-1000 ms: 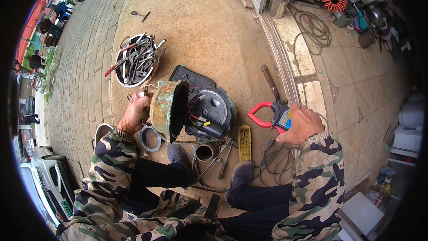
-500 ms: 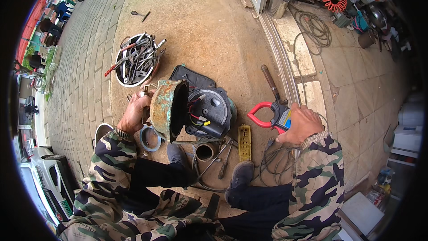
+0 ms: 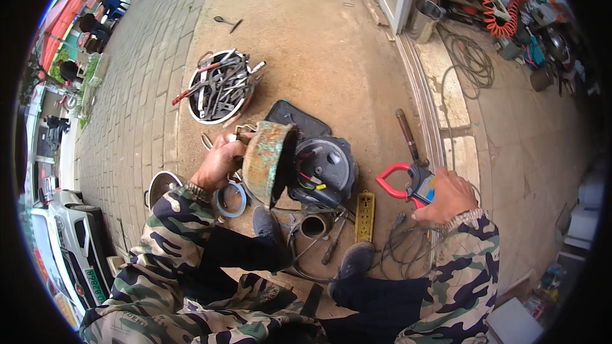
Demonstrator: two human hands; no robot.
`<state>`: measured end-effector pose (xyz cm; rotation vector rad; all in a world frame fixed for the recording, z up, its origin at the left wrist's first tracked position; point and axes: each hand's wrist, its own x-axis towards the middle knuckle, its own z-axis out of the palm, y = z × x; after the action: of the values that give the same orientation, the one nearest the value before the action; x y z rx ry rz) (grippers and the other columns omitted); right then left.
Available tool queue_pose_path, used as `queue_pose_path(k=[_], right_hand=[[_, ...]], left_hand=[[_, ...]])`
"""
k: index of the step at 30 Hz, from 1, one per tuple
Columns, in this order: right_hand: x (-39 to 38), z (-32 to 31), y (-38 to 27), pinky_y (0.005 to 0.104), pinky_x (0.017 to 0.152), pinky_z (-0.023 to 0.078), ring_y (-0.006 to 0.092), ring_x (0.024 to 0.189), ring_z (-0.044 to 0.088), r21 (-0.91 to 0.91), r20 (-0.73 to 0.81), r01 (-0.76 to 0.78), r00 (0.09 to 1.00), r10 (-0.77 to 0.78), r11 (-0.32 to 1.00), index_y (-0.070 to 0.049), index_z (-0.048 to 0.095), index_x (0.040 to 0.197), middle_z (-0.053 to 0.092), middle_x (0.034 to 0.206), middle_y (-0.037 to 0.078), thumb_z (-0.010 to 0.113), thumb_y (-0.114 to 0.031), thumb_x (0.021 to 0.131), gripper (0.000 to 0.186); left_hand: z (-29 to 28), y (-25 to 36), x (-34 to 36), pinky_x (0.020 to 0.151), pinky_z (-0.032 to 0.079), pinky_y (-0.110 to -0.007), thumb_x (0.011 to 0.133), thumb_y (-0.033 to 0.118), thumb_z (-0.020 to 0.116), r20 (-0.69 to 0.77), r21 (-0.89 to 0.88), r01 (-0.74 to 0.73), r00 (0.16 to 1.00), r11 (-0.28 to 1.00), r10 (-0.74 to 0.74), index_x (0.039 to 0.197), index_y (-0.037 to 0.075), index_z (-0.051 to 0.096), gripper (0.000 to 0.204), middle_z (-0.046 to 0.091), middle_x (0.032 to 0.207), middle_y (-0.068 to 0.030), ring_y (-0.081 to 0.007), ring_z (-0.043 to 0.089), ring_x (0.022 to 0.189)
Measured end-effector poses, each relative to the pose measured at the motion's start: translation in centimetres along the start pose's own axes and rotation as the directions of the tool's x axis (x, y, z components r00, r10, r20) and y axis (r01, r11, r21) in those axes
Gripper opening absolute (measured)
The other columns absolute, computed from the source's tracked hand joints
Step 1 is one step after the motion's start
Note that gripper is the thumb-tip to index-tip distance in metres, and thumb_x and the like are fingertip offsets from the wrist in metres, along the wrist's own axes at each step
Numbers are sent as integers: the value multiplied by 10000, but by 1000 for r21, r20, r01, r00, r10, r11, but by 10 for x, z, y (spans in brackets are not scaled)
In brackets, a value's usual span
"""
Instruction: The person sits on the ground and uses a clamp multimeter to test a cylindrical electrical component. They repeatedly clamp the meter onto the component, observe the display, and adjust the component's position.
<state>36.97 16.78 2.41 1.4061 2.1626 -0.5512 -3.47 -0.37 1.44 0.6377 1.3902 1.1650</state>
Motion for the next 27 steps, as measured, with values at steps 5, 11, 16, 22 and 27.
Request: queue_pose_path(k=[5, 11, 16, 22, 27], right_hand=[[-1, 19, 20, 423, 968, 512, 388, 1100, 630, 34, 15, -4, 1000, 3, 999, 110, 521, 1168, 627, 1128, 267, 959, -461, 465, 1006], [12, 26, 22, 427, 942, 521, 391, 1066, 640, -23, 26, 30, 999, -30, 999, 119, 520, 1132, 641, 1081, 265, 946, -513, 429, 1037], [12, 31, 36, 421, 952, 521, 386, 1071, 647, -38, 40, 9, 999, -7, 999, 142, 520, 1133, 647, 1074, 275, 948, -541, 401, 1089], [17, 40, 45, 427, 878, 542, 386, 1007, 673, -86, 3, 41, 999, -41, 995, 147, 522, 1091, 668, 1001, 280, 932, -568, 401, 1075], [10, 36, 34, 428, 875, 544, 384, 1011, 672, -80, 0, 34, 999, -34, 996, 155, 518, 1102, 664, 1007, 280, 944, -571, 401, 1095]], left_hand=[[6, 10, 0, 653, 481, -239, 865, 109, 536, 55, 129, 25, 998, 991, -32, 1146, 26, 715, 344, 673, 920, 19, -56, 573, 749], [-5, -3, -4, 630, 499, -253, 859, 129, 519, 76, 134, -39, 997, 990, 29, 1183, 6, 714, 397, 686, 913, 1, -82, 574, 731], [-1, -19, 12, 639, 527, -259, 868, 145, 511, 79, 145, -45, 996, 988, 34, 1193, -29, 707, 417, 691, 903, -13, -91, 607, 765], [-3, -29, 21, 584, 492, -256, 877, 143, 524, 75, 144, -45, 997, 989, 35, 1177, -1, 728, 391, 693, 840, 2, -72, 572, 676], [-9, -37, 22, 582, 476, -258, 881, 146, 530, 63, 139, -79, 995, 987, 71, 1166, -8, 731, 381, 702, 852, -3, -74, 573, 671]])
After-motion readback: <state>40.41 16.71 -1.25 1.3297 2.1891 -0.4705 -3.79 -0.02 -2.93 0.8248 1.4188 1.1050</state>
